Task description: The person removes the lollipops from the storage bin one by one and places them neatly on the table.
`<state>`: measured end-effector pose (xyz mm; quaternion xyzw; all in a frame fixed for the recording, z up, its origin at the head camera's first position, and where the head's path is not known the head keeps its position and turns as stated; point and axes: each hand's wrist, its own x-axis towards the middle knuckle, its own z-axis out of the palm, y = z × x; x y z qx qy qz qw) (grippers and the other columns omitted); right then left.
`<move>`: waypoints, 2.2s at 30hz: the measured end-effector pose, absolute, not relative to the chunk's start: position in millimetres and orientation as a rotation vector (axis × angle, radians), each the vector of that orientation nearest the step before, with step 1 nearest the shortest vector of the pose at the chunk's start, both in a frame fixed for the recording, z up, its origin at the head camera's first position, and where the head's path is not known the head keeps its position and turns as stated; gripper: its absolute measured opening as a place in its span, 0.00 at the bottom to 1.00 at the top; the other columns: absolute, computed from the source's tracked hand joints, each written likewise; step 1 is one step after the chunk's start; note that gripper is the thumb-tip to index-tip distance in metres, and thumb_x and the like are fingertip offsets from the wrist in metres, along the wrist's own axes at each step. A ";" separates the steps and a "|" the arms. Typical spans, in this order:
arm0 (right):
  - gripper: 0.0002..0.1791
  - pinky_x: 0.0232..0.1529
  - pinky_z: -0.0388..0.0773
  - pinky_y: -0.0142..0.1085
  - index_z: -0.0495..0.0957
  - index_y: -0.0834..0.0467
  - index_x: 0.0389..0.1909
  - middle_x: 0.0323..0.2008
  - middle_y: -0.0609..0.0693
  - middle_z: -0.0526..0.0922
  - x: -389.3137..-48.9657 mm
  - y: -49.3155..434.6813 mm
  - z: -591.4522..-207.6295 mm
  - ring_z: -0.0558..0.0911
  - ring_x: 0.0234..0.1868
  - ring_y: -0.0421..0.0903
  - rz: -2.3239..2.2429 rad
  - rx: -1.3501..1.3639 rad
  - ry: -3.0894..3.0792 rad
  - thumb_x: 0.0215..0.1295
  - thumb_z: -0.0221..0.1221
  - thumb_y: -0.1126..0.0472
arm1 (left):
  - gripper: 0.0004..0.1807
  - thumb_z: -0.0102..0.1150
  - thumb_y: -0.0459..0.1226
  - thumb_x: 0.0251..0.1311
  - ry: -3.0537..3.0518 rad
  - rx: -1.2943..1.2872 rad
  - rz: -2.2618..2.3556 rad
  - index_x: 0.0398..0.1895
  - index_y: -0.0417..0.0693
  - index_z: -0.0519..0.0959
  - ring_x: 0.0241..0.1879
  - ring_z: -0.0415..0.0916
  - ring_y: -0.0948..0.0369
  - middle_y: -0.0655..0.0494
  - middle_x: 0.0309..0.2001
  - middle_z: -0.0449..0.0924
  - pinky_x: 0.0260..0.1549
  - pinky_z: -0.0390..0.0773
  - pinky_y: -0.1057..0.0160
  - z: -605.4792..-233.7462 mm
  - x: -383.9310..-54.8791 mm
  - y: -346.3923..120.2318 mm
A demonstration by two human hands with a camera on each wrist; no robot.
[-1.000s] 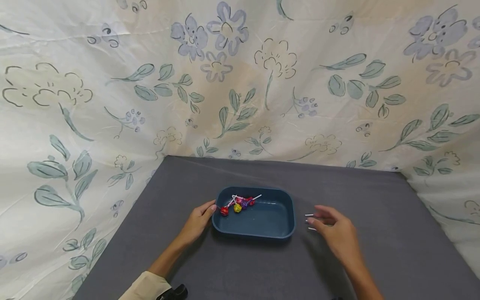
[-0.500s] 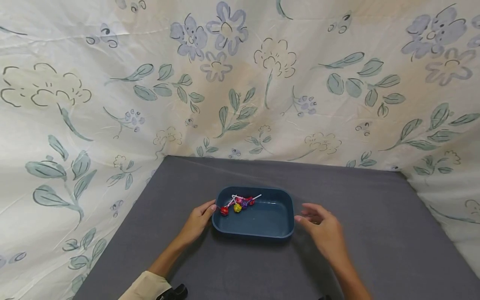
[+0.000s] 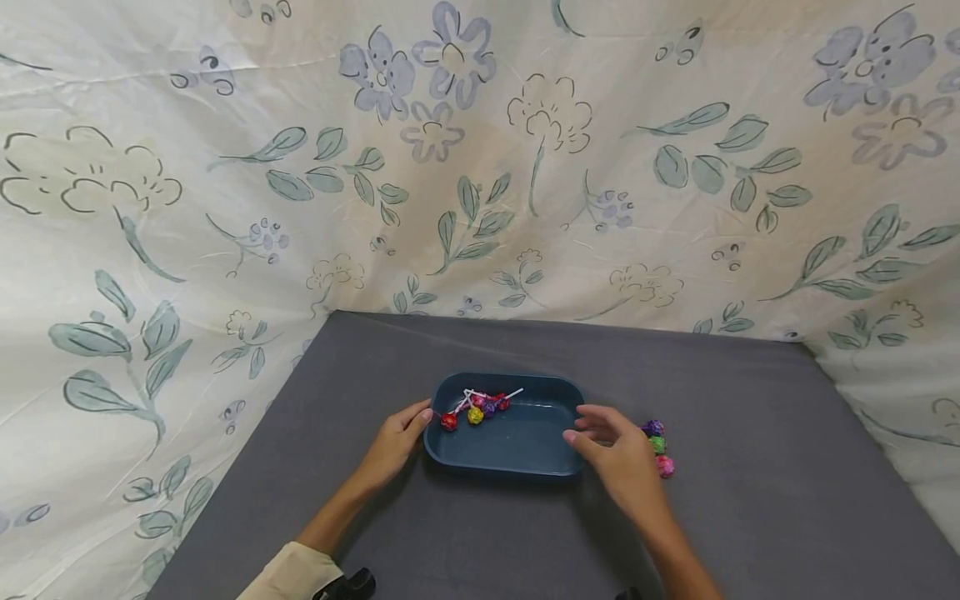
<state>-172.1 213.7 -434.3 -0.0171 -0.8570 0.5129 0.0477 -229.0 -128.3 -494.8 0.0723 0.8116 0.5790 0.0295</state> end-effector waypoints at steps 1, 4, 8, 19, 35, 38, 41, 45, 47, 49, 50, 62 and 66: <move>0.29 0.44 0.84 0.25 0.80 0.59 0.66 0.54 0.59 0.88 -172.5 212.0 -434.4 0.85 0.47 0.34 1.584 -0.042 -2.605 0.70 0.71 0.50 | 0.24 0.51 0.41 0.83 2.499 0.222 1.788 0.73 0.38 0.75 0.30 0.70 0.58 0.54 0.30 0.72 0.28 0.68 0.68 -495.0 -229.3 -128.3; 0.29 0.46 0.83 0.24 0.79 0.60 0.67 0.55 0.59 0.87 -174.2 207.4 -434.6 0.85 0.47 0.34 1.617 -0.023 -2.599 0.71 0.71 0.51 | 0.24 0.51 0.42 0.83 2.494 0.218 1.787 0.73 0.38 0.74 0.30 0.70 0.57 0.53 0.30 0.72 0.28 0.68 0.68 -495.6 -230.0 -128.3; 0.28 0.51 0.79 0.23 0.81 0.56 0.66 0.55 0.57 0.88 -176.6 201.2 -434.2 0.85 0.52 0.39 1.563 -0.019 -2.634 0.71 0.70 0.49 | 0.25 0.51 0.42 0.83 2.500 0.223 1.781 0.73 0.37 0.74 0.31 0.71 0.57 0.54 0.30 0.72 0.29 0.69 0.67 -495.3 -230.0 -128.6; 0.26 0.53 0.81 0.32 0.81 0.56 0.65 0.56 0.57 0.88 -187.0 182.0 -434.5 0.86 0.58 0.53 1.584 0.037 -2.639 0.69 0.72 0.51 | 0.25 0.51 0.44 0.83 2.519 0.221 1.762 0.74 0.38 0.74 0.34 0.72 0.58 0.55 0.32 0.73 0.32 0.70 0.67 -493.8 -229.2 -128.7; 0.26 0.46 0.83 0.38 0.82 0.56 0.64 0.54 0.56 0.88 -200.0 158.3 -441.9 0.88 0.55 0.53 1.541 0.084 -2.694 0.67 0.73 0.54 | 0.25 0.51 0.45 0.83 2.557 0.221 1.739 0.73 0.39 0.75 0.40 0.75 0.59 0.55 0.34 0.75 0.43 0.72 0.65 -492.7 -227.6 -128.6; 0.25 0.45 0.83 0.39 0.82 0.57 0.63 0.54 0.57 0.88 -202.5 152.7 -443.6 0.88 0.54 0.53 1.540 0.077 -2.704 0.67 0.74 0.56 | 0.26 0.51 0.45 0.83 2.543 0.215 1.746 0.73 0.40 0.75 0.37 0.73 0.60 0.56 0.32 0.73 0.40 0.71 0.65 -493.0 -227.9 -129.0; 0.25 0.45 0.84 0.41 0.82 0.57 0.63 0.53 0.57 0.88 -204.8 146.0 -443.0 0.88 0.53 0.53 1.534 0.067 -2.711 0.66 0.74 0.57 | 0.26 0.51 0.45 0.83 2.535 0.216 1.754 0.73 0.39 0.75 0.34 0.72 0.60 0.56 0.32 0.73 0.36 0.71 0.66 -493.1 -228.5 -129.3; 0.25 0.47 0.85 0.45 0.83 0.58 0.62 0.51 0.56 0.88 -208.7 136.9 -442.6 0.88 0.52 0.53 1.513 0.075 -2.726 0.66 0.74 0.58 | 0.26 0.51 0.46 0.83 2.543 0.215 1.750 0.73 0.40 0.75 0.35 0.73 0.60 0.55 0.33 0.74 0.37 0.71 0.66 -493.2 -229.0 -129.7; 0.25 0.47 0.86 0.45 0.83 0.58 0.62 0.51 0.55 0.88 -210.5 132.9 -442.9 0.88 0.51 0.53 1.511 0.083 -2.731 0.66 0.74 0.58 | 0.26 0.51 0.46 0.83 2.552 0.214 1.737 0.73 0.40 0.75 0.37 0.74 0.60 0.55 0.33 0.74 0.40 0.72 0.65 -493.5 -229.2 -129.4; 0.25 0.47 0.86 0.46 0.83 0.58 0.62 0.51 0.55 0.88 -212.3 129.1 -443.7 0.89 0.50 0.52 1.523 0.090 -2.737 0.65 0.74 0.58 | 0.26 0.51 0.46 0.83 2.555 0.219 1.731 0.73 0.40 0.75 0.38 0.74 0.59 0.53 0.34 0.75 0.41 0.73 0.64 -493.4 -228.7 -129.7; 0.25 0.47 0.86 0.46 0.83 0.58 0.61 0.51 0.55 0.89 -213.2 127.2 -444.0 0.89 0.50 0.52 1.529 0.090 -2.741 0.65 0.74 0.58 | 0.26 0.51 0.45 0.83 2.561 0.224 1.727 0.73 0.39 0.75 0.41 0.75 0.59 0.52 0.35 0.76 0.43 0.73 0.63 -493.5 -228.6 -129.8; 0.22 0.48 0.88 0.50 0.85 0.59 0.60 0.52 0.56 0.89 -227.4 112.0 -451.5 0.91 0.48 0.53 1.543 0.123 -2.772 0.65 0.74 0.60 | 0.25 0.51 0.44 0.83 2.558 0.223 1.743 0.73 0.39 0.76 0.36 0.73 0.60 0.56 0.32 0.73 0.38 0.71 0.66 -492.9 -229.3 -128.8; 0.23 0.49 0.87 0.51 0.84 0.59 0.60 0.52 0.56 0.89 -230.4 106.9 -452.7 0.91 0.48 0.53 1.542 0.126 -2.790 0.65 0.74 0.60 | 0.24 0.51 0.43 0.83 2.554 0.212 1.740 0.73 0.39 0.76 0.34 0.72 0.61 0.57 0.31 0.72 0.37 0.70 0.67 -491.7 -228.2 -128.4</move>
